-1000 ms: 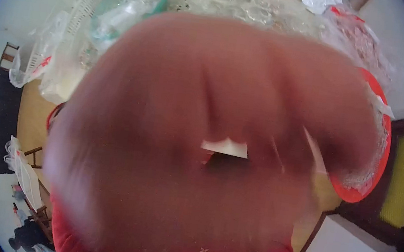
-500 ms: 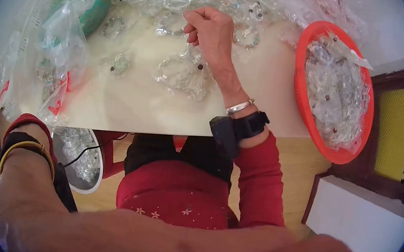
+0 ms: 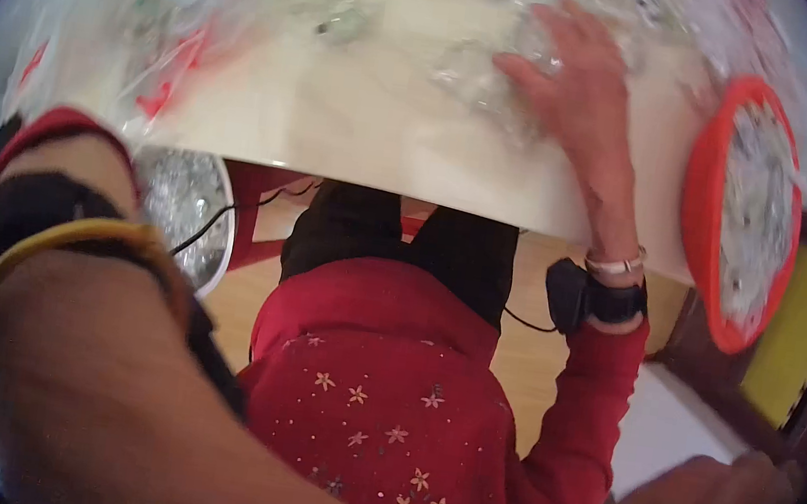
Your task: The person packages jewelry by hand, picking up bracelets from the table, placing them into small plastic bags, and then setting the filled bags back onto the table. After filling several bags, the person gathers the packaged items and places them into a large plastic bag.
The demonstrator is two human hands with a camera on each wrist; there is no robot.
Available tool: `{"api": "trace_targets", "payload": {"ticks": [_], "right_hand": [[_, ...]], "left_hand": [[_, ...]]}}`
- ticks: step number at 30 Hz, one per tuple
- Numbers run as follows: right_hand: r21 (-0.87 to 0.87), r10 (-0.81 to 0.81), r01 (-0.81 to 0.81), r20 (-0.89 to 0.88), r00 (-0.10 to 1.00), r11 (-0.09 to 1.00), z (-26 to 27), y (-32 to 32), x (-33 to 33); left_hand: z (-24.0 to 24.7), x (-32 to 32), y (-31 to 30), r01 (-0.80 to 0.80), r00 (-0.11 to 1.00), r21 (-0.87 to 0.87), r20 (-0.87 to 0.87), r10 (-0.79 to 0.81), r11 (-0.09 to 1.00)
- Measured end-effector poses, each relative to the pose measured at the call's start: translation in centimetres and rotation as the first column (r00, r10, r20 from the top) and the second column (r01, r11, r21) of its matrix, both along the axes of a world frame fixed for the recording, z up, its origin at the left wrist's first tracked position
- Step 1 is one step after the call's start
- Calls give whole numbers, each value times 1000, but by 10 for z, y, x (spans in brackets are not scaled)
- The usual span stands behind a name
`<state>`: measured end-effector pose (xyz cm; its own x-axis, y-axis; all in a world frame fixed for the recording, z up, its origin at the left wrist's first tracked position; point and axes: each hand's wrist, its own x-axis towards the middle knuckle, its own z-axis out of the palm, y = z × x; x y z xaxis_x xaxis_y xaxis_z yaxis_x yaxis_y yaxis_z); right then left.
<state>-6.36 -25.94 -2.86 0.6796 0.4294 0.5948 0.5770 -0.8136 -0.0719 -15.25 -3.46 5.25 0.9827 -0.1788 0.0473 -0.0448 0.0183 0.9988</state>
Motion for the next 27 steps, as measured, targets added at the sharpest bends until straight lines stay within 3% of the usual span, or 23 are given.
{"api": "trace_targets", "payload": {"ticks": [4, 7, 9, 10, 11, 13, 14, 15, 17, 18, 19, 20, 21, 24, 25, 27], "right_hand": [[1, 49, -49, -192, 980, 999, -5, -1, 2], [23, -20, 22, -100, 995, 999, -15, 0, 9], [230, 116, -70, -194, 974, 971, 0, -4, 12], [225, 108, -66, -180, 978, 972, 1, -9, 15], [303, 4, 104, -334, 943, 947, 0, -11, 19], [375, -115, 413, -609, 784, 830, 4, -6, 32], [382, -86, 402, -627, 774, 832, -2, -4, 26], [549, 45, 338, -569, 821, 765, -3, -12, 28], [821, 274, 152, -350, 896, 550, 8, -25, 46], [826, 299, 122, -331, 895, 551, 14, -25, 51], [822, 282, 238, -427, 859, 517, 18, -25, 50], [801, 266, 354, -519, 812, 483, 23, -23, 49], [807, 280, 335, -507, 816, 487, 27, -19, 50], [895, 464, 357, -444, 766, 266, 28, -11, 49], [895, 474, 356, -445, 760, 270, 27, -9, 50], [898, 510, 355, -439, 740, 259, 26, -3, 51]], "left_hand": [[-7, 30, -36, 185, 980, 26, 66, -186, 982], [-21, 38, -75, 309, 947, 26, 87, -310, 951], [-26, 39, -94, 334, 936, 31, 107, -335, 942], [-25, 47, -98, 327, 934, 44, 135, -330, 944], [-15, 52, -105, 305, 934, 68, 172, -312, 950], [6, 63, -102, 232, 927, 113, 275, -255, 966], [-11, 64, -85, 196, 937, 137, 266, -226, 971], [-11, 65, -76, 151, 940, 156, 281, -191, 976], [3, 77, -60, 47, 925, 185, 362, -112, 982], [-19, 98, -57, -29, 939, 181, 341, -35, 983], [-45, 118, -59, -100, 946, 179, 321, 38, 979], [-48, 120, -58, -14, 986, 87, 167, -1, 996], [-51, 124, -56, 61, 998, -22, 9, -61, 998], [-55, 130, -52, 152, 981, -125, -104, -166, 980], [-57, 132, -50, 199, 959, -185, -164, -230, 962], [-60, 134, -46, 176, 965, -185, -160, -207, 967]]}}
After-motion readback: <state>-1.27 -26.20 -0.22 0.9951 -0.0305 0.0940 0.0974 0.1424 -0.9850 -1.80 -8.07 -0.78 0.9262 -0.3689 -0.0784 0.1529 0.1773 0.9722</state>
